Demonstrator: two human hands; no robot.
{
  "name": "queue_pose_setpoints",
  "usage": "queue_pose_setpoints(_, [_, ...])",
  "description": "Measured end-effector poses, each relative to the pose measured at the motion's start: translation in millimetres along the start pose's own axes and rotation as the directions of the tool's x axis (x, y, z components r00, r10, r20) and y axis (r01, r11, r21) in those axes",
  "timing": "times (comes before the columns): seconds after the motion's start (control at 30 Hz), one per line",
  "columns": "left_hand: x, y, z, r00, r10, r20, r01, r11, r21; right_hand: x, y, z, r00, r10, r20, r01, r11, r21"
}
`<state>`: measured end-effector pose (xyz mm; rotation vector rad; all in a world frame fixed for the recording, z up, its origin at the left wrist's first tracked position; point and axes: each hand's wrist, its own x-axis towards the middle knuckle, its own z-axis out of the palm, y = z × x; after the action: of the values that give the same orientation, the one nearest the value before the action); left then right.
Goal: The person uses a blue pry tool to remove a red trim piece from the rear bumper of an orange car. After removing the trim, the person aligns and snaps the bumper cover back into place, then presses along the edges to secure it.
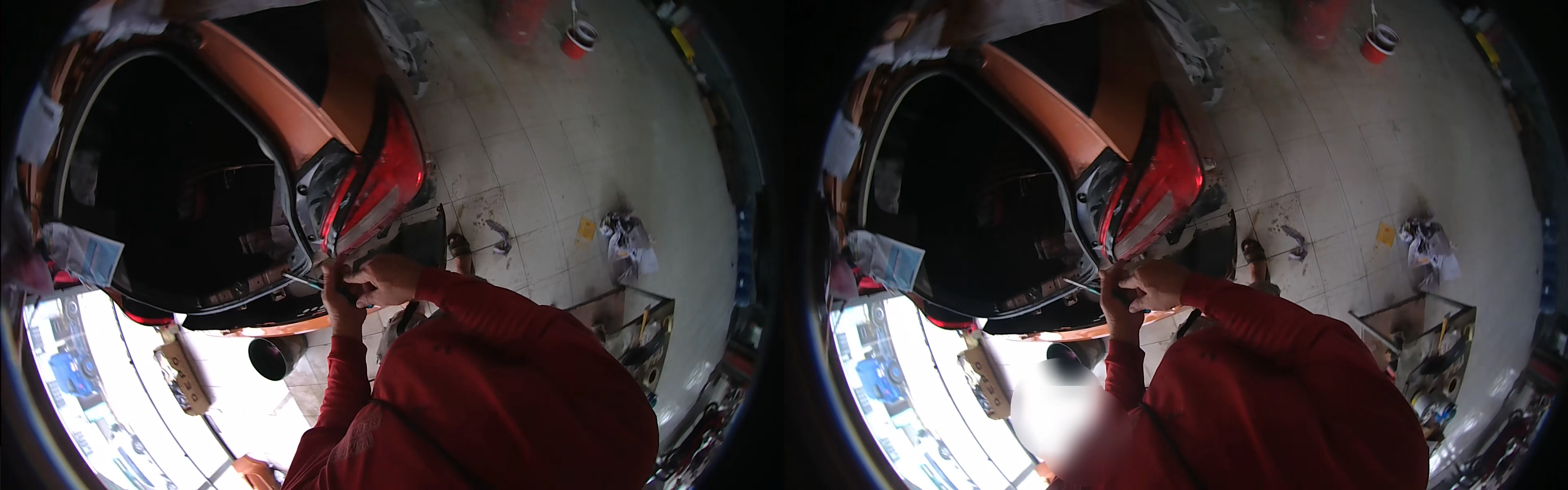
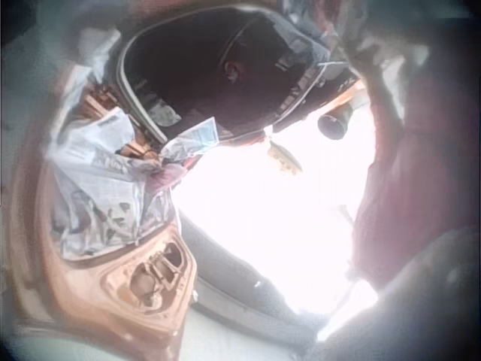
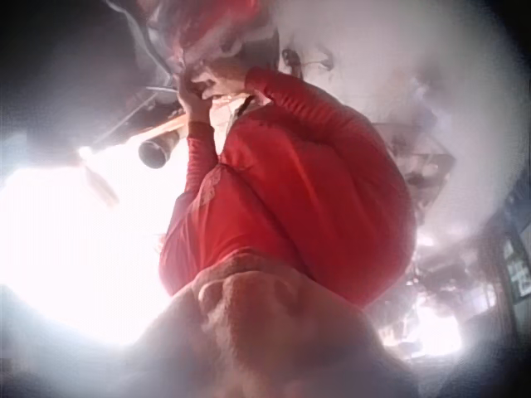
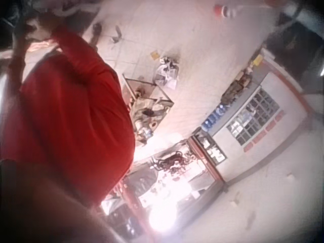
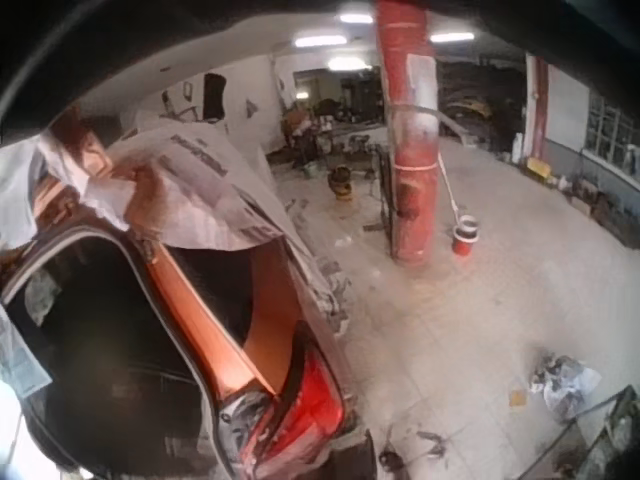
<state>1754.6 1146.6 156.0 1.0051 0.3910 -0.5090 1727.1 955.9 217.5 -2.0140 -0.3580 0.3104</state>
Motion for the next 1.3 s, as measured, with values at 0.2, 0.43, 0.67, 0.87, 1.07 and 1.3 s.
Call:
queue_pose_setpoints(0.2, [66.2, 20.5, -99.4, 0.994, -0.104, -0.040, 0.102, 0.993, -0.053, -68.6, 102.5, -15.6, 0.943, 0.225, -0.246, -0.119, 0.916, 0.382])
queue_pose_setpoints(0.43, [77.2, 44.0, -52.3, 0.937, -0.083, -0.339, 0.147, 0.975, 0.167, -160.5, 224.1, 24.2, 0.671, 0.737, -0.074, -0.214, 0.289, 0.933])
queue_pose_setpoints(0.67, [87.4, 68.7, -85.8, 0.983, 0.156, 0.098, -0.067, -0.190, 0.979, -211.1, 274.7, 14.4, 0.529, 0.833, -0.160, -0.159, 0.282, 0.946])
queue_pose_setpoints(0.87, [91.0, 37.6, -82.5, 0.951, 0.220, 0.216, -0.214, -0.031, 0.976, -69.0, 191.2, -140.2, 0.624, 0.533, -0.571, 0.083, 0.681, 0.727])
queue_pose_setpoints(1.07, [101.2, 3.7, -71.3, 0.920, 0.272, 0.281, -0.357, 0.293, 0.887, 121.2, 112.0, -201.6, 0.422, 0.336, -0.842, -0.231, 0.938, 0.259])
queue_pose_setpoints(1.3, [115.8, -25.5, -87.7, 0.975, 0.221, 0.035, -0.209, 0.837, 0.505, 114.9, 144.9, -206.0, 0.431, 0.046, -0.901, -0.072, 0.997, 0.017])
